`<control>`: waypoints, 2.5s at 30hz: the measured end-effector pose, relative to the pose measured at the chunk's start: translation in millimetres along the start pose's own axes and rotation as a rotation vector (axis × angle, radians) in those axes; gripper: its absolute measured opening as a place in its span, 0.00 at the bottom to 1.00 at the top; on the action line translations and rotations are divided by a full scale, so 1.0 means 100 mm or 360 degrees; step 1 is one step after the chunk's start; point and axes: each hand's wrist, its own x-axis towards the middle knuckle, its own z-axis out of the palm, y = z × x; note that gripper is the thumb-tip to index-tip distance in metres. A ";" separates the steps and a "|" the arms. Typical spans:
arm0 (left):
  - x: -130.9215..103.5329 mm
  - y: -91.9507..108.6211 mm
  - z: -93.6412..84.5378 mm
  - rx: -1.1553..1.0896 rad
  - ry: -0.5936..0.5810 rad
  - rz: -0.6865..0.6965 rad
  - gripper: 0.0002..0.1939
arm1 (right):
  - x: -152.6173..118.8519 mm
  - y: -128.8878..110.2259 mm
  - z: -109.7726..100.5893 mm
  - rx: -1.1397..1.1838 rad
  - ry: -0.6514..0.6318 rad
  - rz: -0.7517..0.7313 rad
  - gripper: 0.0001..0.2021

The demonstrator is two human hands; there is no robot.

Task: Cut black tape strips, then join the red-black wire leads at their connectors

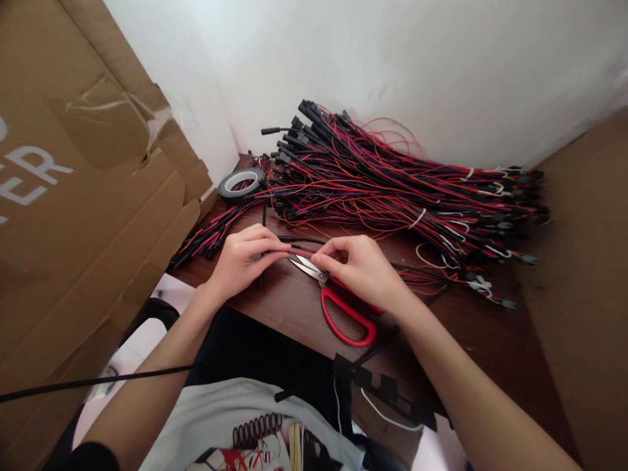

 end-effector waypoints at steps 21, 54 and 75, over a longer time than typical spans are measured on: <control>0.12 -0.32 -0.12 0.0158 -0.0299 -0.0132 0.05 | 0.15 0.22 -0.06 -0.0156 0.0153 0.0118 0.15; -0.08 -0.40 -0.52 0.0300 -0.0364 -0.0359 0.11 | 0.22 0.23 0.05 0.0027 0.0051 0.0103 0.17; -0.21 -0.26 -0.21 0.0135 -0.0275 -0.0482 0.17 | 0.20 0.17 0.07 -0.0080 0.0071 0.0092 0.17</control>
